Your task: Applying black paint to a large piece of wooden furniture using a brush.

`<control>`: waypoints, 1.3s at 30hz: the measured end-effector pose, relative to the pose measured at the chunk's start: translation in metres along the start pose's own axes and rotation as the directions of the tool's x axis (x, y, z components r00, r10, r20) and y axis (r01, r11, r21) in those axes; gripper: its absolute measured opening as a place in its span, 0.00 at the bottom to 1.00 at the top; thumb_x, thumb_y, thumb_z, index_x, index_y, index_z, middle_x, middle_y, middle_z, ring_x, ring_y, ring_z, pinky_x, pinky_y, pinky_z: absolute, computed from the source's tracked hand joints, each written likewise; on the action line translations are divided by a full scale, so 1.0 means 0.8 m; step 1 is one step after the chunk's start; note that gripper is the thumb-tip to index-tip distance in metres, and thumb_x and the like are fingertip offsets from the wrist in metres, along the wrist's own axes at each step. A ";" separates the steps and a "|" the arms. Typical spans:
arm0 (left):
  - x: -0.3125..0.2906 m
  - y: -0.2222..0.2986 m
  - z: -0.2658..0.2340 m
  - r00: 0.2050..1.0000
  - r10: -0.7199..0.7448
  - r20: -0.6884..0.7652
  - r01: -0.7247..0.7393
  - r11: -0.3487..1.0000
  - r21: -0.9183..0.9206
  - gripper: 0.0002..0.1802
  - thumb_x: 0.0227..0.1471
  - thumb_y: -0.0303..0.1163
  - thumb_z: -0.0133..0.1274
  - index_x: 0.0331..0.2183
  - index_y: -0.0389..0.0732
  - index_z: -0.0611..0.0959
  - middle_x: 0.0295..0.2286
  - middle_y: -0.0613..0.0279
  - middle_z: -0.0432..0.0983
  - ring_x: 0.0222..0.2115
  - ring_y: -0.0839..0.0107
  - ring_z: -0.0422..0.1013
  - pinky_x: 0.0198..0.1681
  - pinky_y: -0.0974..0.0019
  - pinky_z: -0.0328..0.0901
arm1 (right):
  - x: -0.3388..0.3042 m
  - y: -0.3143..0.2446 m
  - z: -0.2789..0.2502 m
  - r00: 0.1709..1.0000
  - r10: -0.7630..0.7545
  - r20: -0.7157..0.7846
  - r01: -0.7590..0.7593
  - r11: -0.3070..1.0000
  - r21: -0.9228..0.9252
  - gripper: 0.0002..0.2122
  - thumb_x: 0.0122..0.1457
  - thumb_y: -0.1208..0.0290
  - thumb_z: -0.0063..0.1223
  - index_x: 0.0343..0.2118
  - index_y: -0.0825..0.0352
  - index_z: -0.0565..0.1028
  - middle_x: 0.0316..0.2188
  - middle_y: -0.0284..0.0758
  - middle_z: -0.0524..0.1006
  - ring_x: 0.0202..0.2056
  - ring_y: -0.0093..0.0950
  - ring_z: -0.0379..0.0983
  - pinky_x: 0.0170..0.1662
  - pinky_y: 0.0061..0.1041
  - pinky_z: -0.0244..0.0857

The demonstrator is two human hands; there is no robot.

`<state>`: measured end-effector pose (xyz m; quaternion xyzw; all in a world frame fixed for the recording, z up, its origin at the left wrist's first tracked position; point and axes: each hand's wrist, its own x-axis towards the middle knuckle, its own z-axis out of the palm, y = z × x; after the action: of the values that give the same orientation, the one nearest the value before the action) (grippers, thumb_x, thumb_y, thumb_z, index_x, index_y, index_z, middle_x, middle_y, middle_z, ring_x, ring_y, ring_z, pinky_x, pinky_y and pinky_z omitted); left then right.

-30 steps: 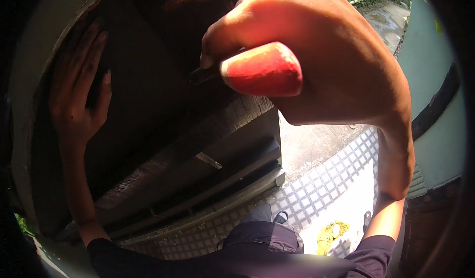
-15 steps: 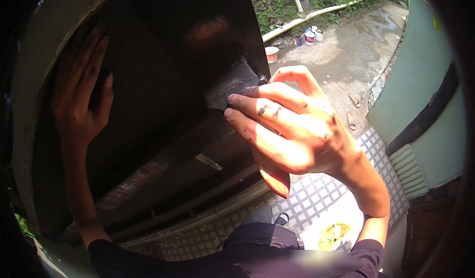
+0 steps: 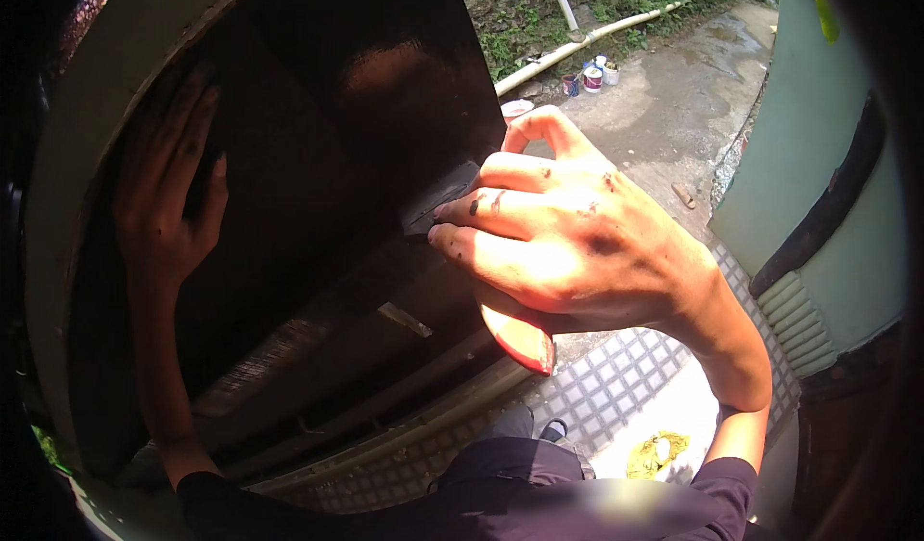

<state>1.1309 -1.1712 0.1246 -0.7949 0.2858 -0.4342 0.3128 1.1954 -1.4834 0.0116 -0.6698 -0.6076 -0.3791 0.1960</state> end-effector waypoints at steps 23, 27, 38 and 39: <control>-0.116 0.009 -0.060 0.908 -0.264 0.325 0.248 0.965 0.090 0.39 0.46 0.39 0.57 0.60 0.44 0.65 0.63 0.55 0.51 0.62 0.47 0.52 0.60 0.34 0.48 | 0.086 -0.002 0.033 0.908 -0.128 -0.400 0.015 0.962 -0.274 0.16 0.44 0.77 0.58 0.39 0.66 0.80 0.44 0.37 0.79 0.47 0.35 0.76 0.46 0.33 0.69; -0.128 0.004 -0.073 0.900 -0.279 0.334 0.261 0.960 0.100 0.39 0.47 0.42 0.56 0.60 0.44 0.65 0.63 0.53 0.51 0.62 0.46 0.52 0.60 0.33 0.47 | 0.052 -0.019 0.049 0.955 0.040 -0.292 -0.060 0.996 -0.060 0.13 0.49 0.72 0.57 0.39 0.67 0.81 0.43 0.42 0.79 0.49 0.40 0.75 0.49 0.39 0.66; -0.165 0.007 -0.072 0.916 -0.241 0.322 0.257 0.966 -0.009 0.32 0.48 0.37 0.52 0.56 0.41 0.71 0.59 0.50 0.62 0.59 0.44 0.59 0.59 0.32 0.47 | 0.101 -0.020 0.024 0.896 -0.021 -0.444 -0.109 0.958 -0.264 0.15 0.46 0.77 0.59 0.40 0.65 0.80 0.42 0.36 0.79 0.46 0.33 0.77 0.47 0.34 0.68; -0.175 0.007 -0.077 0.914 -0.244 0.325 0.259 0.966 -0.004 0.32 0.48 0.37 0.52 0.56 0.41 0.71 0.59 0.50 0.62 0.59 0.44 0.59 0.59 0.32 0.47 | 0.098 -0.021 0.041 0.890 0.004 -0.457 -0.123 0.965 -0.231 0.16 0.45 0.78 0.59 0.41 0.65 0.80 0.43 0.37 0.79 0.47 0.34 0.76 0.48 0.34 0.68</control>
<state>1.0123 -1.0885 0.0749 -0.8923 0.1364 -0.3283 0.2783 1.1864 -1.4045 0.0462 -0.6025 -0.4693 -0.5921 0.2572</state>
